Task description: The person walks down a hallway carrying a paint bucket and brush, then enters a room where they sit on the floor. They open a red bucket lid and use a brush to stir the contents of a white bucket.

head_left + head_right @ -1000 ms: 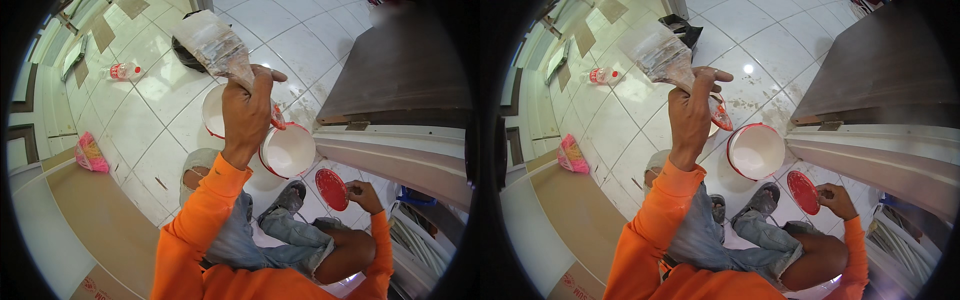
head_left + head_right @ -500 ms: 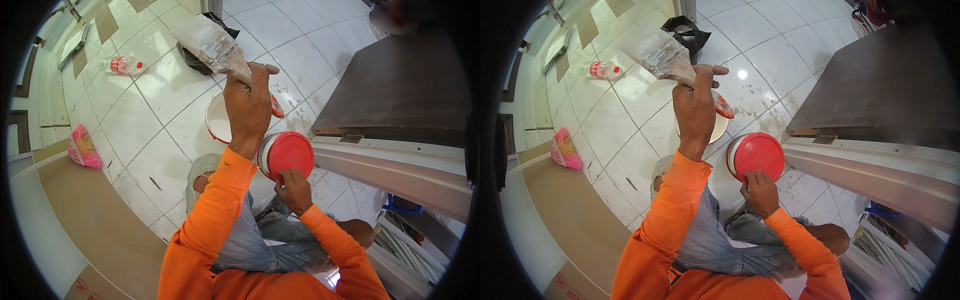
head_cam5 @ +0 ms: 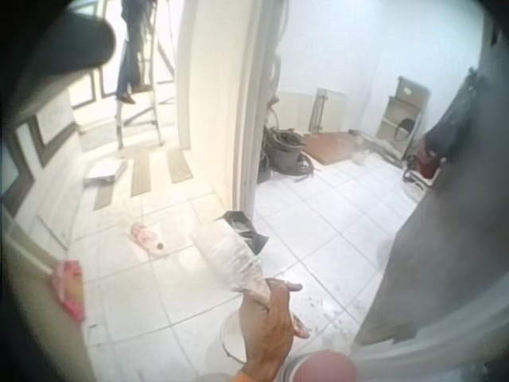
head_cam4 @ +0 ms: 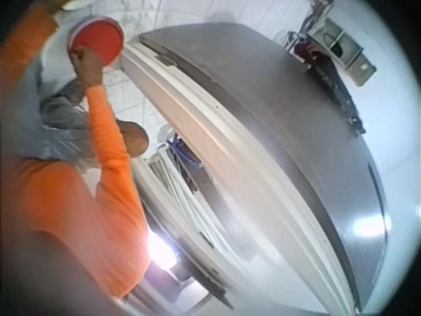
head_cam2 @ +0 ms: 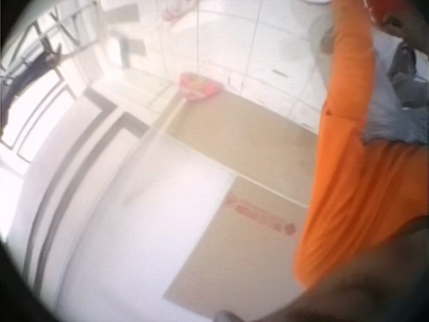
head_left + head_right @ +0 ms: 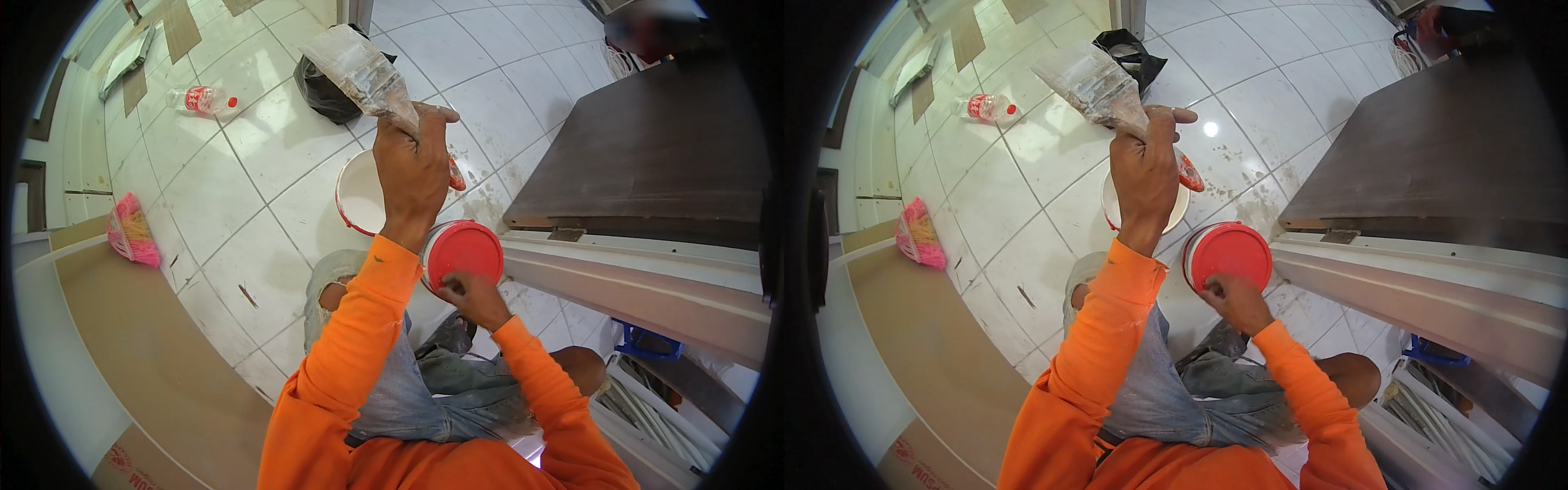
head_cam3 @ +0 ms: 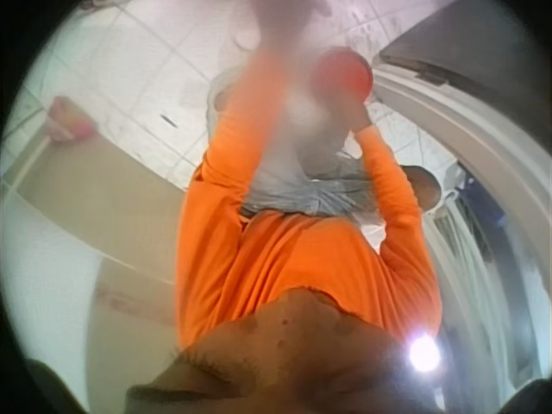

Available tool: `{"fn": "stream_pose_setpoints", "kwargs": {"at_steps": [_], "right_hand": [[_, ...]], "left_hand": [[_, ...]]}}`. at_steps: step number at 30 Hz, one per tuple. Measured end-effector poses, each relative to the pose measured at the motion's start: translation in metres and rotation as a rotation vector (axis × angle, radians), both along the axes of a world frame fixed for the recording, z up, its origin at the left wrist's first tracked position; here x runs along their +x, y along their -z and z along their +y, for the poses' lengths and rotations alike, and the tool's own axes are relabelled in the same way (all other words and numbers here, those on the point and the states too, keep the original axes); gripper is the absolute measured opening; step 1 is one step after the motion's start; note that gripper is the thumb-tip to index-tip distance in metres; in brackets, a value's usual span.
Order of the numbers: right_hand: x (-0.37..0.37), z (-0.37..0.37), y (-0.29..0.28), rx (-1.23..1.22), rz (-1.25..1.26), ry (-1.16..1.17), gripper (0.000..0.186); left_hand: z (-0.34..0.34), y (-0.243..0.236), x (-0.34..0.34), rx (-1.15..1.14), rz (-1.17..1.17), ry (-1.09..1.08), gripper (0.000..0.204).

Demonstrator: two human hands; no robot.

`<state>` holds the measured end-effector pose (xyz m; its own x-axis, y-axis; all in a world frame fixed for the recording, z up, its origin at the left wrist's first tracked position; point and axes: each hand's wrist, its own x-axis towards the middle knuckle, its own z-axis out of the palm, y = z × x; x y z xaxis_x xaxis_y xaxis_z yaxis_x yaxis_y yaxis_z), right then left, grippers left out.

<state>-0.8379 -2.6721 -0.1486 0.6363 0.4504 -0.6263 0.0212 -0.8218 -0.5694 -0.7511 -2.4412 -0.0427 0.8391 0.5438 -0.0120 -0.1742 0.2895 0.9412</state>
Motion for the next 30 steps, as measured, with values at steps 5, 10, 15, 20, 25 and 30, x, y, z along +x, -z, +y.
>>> {"fn": "stream_pose_setpoints", "kwargs": {"at_steps": [5, 10, 15, 20, 25, 30], "right_hand": [[0.090, 0.019, -0.016, 0.179, -1.176, 0.349, 0.044], [0.125, -0.009, 0.105, -0.238, -1.039, 0.584, 0.053], [0.141, 0.050, 0.041, -0.122, -1.162, 0.489, 0.051], [0.121, 0.076, 0.090, -0.184, -1.250, 0.211, 0.042], [0.108, 0.084, 0.061, 0.044, -1.312, 0.261, 0.043], [0.005, 0.080, 0.055, 0.220, -1.373, 0.109, 0.030]], "left_hand": [[0.002, -0.002, -0.005, 0.041, -0.011, -0.040, 0.033], [-0.010, 0.011, 0.013, 0.161, -0.141, -0.076, 0.022], [0.002, 0.001, -0.002, 0.118, -0.060, -0.094, 0.030], [-0.006, 0.004, 0.004, 0.183, -0.083, -0.142, 0.020], [0.001, 0.004, 0.003, 0.161, -0.113, -0.187, 0.023], [0.014, 0.016, 0.002, 0.261, -0.158, -0.247, 0.024]]}}
